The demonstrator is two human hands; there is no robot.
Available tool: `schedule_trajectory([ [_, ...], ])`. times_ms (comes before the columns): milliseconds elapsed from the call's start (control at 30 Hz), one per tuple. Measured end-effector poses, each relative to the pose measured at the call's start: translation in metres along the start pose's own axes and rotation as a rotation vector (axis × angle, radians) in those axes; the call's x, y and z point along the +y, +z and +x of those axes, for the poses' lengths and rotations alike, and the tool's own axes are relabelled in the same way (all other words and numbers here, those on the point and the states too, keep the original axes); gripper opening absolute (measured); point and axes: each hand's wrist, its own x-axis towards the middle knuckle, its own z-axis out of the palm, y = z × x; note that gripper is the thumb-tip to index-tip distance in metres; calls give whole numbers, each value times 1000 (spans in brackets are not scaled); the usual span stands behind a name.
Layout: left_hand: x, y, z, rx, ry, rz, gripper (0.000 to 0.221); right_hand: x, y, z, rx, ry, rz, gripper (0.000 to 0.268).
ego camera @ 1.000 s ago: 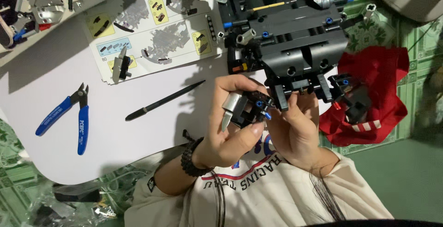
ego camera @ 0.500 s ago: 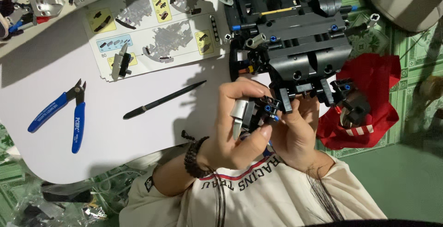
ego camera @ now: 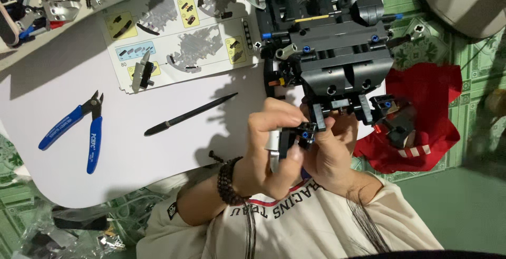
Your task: The person assembles a black plastic toy car by hand, attaching small blue and black connector pieces to the chassis while referring to a printed instruction manual.
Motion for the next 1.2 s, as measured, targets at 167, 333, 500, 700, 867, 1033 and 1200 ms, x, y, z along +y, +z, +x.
schedule_trajectory([
  [167, -3, -4, -3, -36, 37, 52, 22, -1, 6, 3, -38, -60, -10, 29],
  [333, -10, -3, -7, -16, 118, 106, 22, -12, 25, -1, 65, -42, -58, 27],
  [500, -11, -4, -6, -28, 142, 110, 20, -16, 36, 1, 76, -43, -2, 24],
  [700, -11, -9, 6, -99, 80, 21, 19, -14, 30, 2, 17, -51, 39, 21],
  [867, -17, -5, -3, -37, 178, 141, 19, -3, 4, 4, -54, -36, 87, 26],
  [1033, -14, 3, -5, 36, 121, 66, 20, 2, 1, 0, -43, -31, 98, 23],
  [1200, -11, 10, -1, 96, 11, -85, 23, 3, 13, -8, 168, -67, 43, 24],
])
